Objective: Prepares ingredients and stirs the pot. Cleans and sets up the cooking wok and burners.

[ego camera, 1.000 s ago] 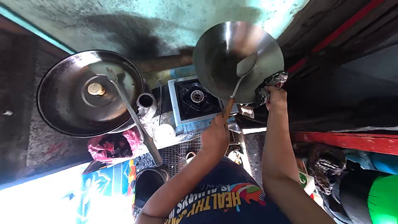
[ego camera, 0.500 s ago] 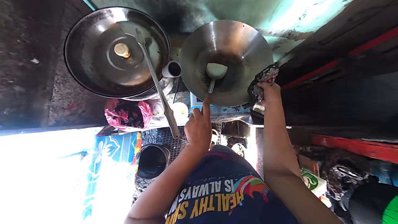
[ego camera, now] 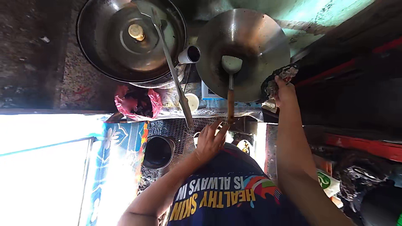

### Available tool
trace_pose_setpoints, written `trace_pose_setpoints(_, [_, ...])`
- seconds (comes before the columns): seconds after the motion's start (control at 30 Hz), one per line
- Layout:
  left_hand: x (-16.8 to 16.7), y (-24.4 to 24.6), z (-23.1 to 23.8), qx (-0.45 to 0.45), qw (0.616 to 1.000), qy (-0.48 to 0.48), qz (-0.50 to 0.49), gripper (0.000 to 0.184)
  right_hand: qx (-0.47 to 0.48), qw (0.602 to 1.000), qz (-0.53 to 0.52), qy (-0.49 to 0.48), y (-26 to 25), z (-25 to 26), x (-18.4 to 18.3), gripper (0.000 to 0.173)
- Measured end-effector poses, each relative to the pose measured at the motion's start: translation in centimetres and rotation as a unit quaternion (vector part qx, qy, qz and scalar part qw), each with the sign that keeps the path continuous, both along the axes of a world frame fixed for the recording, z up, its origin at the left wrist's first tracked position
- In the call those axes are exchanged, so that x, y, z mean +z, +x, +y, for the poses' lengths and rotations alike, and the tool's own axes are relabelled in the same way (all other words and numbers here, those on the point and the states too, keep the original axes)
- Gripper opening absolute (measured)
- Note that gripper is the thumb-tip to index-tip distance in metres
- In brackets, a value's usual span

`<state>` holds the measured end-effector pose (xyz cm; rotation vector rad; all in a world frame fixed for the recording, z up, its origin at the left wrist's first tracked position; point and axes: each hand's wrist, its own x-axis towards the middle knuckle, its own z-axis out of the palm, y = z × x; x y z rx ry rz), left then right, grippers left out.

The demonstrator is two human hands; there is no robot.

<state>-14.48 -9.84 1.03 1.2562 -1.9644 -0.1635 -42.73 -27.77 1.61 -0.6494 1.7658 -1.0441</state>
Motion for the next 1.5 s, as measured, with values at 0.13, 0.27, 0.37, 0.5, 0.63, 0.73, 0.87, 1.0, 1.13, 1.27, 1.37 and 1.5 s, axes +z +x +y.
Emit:
trace_pose_setpoints(0.13, [-4.4,4.3,0.6,0.057,0.990,0.124,-0.046,0.021,-0.010,1.000,0.001,-0.002,0.6,0.9,-0.1,0.039])
trace_pose_setpoints(0.27, [-6.6,8.5,-4.6,0.157,0.857,0.471,-0.138,0.051,-0.038,0.999,-0.006,0.003,0.8,1.2,-0.3,0.046])
trace_pose_setpoints(0.37, [-9.3,10.0,-6.1,0.140,0.873,0.447,-0.136,0.036,-0.045,0.999,-0.018,0.012,0.7,1.4,-0.3,0.051])
trace_pose_setpoints(0.5, [-9.7,10.3,-5.4,0.091,0.920,0.368,-0.099,0.023,-0.045,0.999,-0.021,-0.003,0.6,2.0,0.0,0.049])
trace_pose_setpoints(0.63, [-3.6,9.2,-2.9,0.065,0.879,0.435,-0.182,0.029,-0.057,0.997,-0.050,-0.026,0.0,2.6,-0.2,0.050])
trace_pose_setpoints(0.73, [1.2,7.8,-0.4,0.009,0.871,0.444,-0.210,0.026,-0.062,0.995,-0.072,-0.043,-0.1,2.7,-0.5,0.047])
trace_pose_setpoints(0.87, [5.7,5.9,1.4,-0.048,0.858,0.467,-0.210,0.022,-0.061,0.993,-0.090,-0.043,-0.1,3.0,-0.5,0.049])
trace_pose_setpoints(1.0, [8.8,4.8,1.8,-0.087,0.882,0.416,-0.203,0.014,-0.067,0.992,-0.099,-0.047,-0.3,3.4,-0.3,0.048])
trace_pose_setpoints(1.13, [11.5,4.5,1.8,-0.121,0.915,0.329,-0.201,0.006,-0.082,0.989,-0.107,-0.061,-0.5,3.8,-0.5,0.045])
trace_pose_setpoints(1.27, [15.0,3.5,-0.2,-0.154,0.928,0.261,-0.215,0.006,-0.084,0.988,-0.110,-0.065,-0.7,4.1,-1.0,0.047])
trace_pose_setpoints(1.37, [16.8,2.0,-3.2,-0.175,0.927,0.231,-0.237,0.010,-0.093,0.987,-0.114,-0.062,-0.8,4.1,-1.7,0.053])
trace_pose_setpoints(1.5, [18.3,-1.3,-8.0,-0.167,0.896,0.255,-0.324,0.012,-0.091,0.988,-0.113,-0.053,-0.7,4.4,-1.3,0.056])
